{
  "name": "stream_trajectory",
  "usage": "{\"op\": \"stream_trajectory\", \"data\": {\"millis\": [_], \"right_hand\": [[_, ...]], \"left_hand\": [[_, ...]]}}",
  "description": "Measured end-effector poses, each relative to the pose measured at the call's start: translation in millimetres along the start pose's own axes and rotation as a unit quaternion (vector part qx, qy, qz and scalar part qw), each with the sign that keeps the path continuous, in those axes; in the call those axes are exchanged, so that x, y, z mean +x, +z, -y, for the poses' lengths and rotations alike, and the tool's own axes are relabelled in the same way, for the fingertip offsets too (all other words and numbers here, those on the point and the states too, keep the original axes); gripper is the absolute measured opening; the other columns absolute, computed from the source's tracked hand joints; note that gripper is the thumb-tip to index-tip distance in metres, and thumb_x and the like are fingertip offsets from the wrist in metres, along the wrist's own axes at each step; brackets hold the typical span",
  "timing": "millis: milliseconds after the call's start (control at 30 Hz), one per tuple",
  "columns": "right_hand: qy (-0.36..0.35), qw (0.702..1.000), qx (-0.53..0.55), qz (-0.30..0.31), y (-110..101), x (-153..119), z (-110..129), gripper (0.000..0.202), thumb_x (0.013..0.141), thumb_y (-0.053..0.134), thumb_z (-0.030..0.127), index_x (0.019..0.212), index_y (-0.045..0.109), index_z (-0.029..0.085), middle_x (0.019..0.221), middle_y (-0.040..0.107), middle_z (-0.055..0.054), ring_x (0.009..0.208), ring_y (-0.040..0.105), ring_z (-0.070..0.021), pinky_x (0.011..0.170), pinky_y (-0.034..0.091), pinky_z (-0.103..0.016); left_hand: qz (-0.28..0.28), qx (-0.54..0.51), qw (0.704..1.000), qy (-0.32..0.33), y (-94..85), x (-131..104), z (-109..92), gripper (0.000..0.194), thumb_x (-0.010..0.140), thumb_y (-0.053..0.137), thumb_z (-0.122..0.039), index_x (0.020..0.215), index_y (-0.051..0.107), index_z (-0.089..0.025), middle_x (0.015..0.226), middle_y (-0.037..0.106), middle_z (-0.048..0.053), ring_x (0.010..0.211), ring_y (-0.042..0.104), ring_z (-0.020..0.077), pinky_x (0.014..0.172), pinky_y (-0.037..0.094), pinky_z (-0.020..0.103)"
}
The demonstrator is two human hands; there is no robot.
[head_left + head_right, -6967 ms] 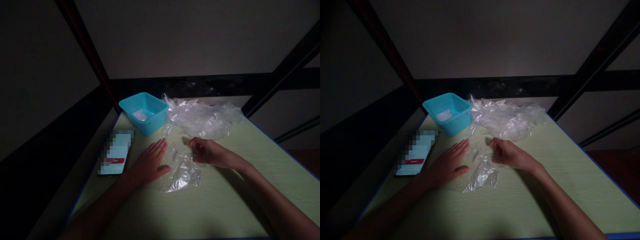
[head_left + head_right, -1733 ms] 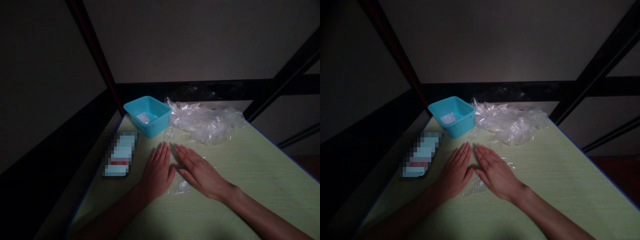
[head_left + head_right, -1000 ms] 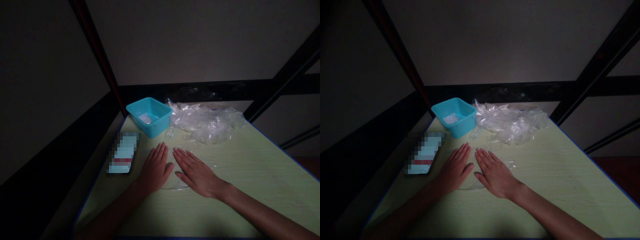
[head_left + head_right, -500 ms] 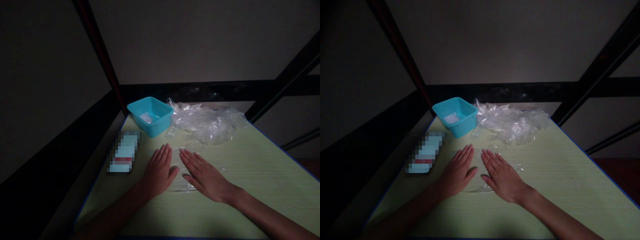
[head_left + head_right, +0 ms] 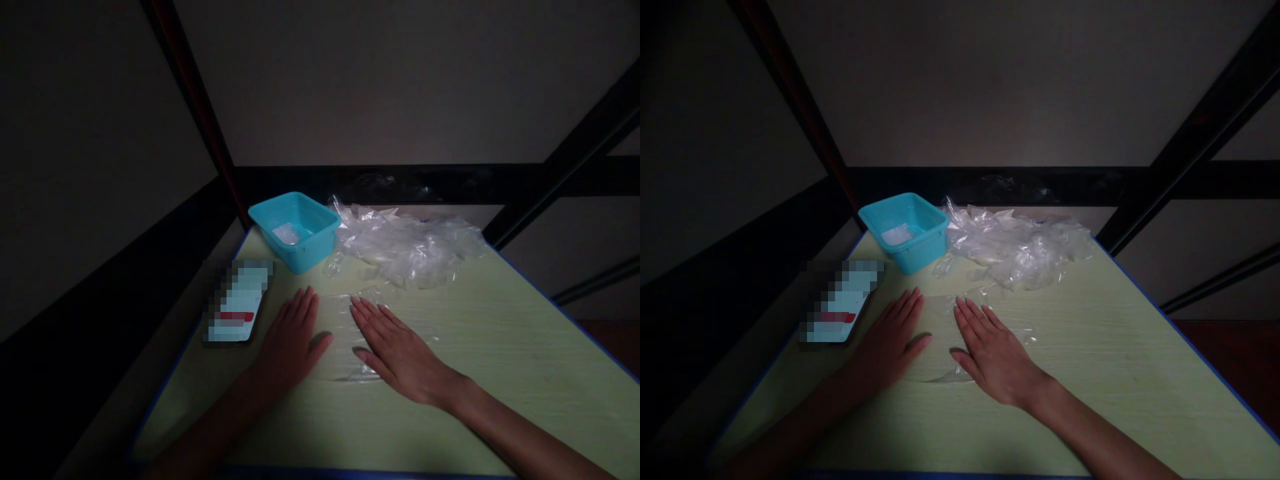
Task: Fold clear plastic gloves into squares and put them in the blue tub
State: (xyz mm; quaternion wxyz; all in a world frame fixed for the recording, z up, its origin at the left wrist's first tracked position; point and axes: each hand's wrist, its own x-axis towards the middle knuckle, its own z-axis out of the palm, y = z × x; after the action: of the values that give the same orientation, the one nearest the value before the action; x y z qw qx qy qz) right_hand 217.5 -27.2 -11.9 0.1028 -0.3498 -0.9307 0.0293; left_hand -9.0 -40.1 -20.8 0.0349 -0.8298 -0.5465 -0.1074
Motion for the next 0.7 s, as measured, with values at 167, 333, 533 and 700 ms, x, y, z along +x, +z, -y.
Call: {"op": "stream_trajectory", "data": {"millis": [167, 333, 533, 700], "right_hand": [[0.014, 0.999, 0.034, 0.005, -5, 2, 2, 0.056, 0.094, 0.032, 0.035, 0.144, 0.019, 0.012, 0.148, 0.024, -0.013, 0.137, 0.019, -0.0228, 0.109, 0.027, -0.046], [0.026, 0.987, 0.138, -0.081, -21, 3, -6, 0.048, 0.094, 0.025, 0.028, 0.135, 0.039, 0.009, 0.137, 0.046, -0.014, 0.126, 0.043, -0.0211, 0.102, 0.039, -0.04], [0.099, 0.951, 0.141, -0.256, -39, -2, -31, 0.032, 0.088, 0.031, 0.019, 0.096, 0.062, 0.016, 0.09, 0.07, -0.009, 0.084, 0.066, -0.0208, 0.071, 0.053, -0.034], [0.121, 0.951, 0.124, -0.257, -41, -5, -42, 0.027, 0.086, 0.034, 0.017, 0.088, 0.061, 0.018, 0.083, 0.069, -0.007, 0.077, 0.066, -0.0206, 0.067, 0.052, -0.033]], "left_hand": [[-0.003, -0.036, 0.999, -0.01, -2.7, -3, 7, 0.058, 0.091, 0.034, -0.041, 0.137, 0.03, -0.006, 0.144, 0.032, 0.02, 0.135, 0.026, 0.0279, 0.106, 0.032, 0.047], [-0.044, -0.105, 0.993, -0.005, -12.8, 1, 14, 0.048, 0.093, 0.03, -0.032, 0.136, 0.034, -0.011, 0.146, 0.031, 0.014, 0.136, 0.025, 0.0238, 0.109, 0.029, 0.045], [-0.07, -0.118, 0.986, 0.094, -23.7, -2, 12, 0.041, 0.093, 0.032, -0.025, 0.131, 0.042, -0.013, 0.143, 0.037, 0.013, 0.135, 0.029, 0.0206, 0.109, 0.029, 0.04], [0.084, -0.106, 0.976, 0.172, -31.6, -3, -1, 0.059, 0.086, 0.05, -0.033, 0.139, 0.031, -0.015, 0.149, 0.024, 0.013, 0.139, 0.016, 0.025, 0.11, 0.023, 0.049]]}}
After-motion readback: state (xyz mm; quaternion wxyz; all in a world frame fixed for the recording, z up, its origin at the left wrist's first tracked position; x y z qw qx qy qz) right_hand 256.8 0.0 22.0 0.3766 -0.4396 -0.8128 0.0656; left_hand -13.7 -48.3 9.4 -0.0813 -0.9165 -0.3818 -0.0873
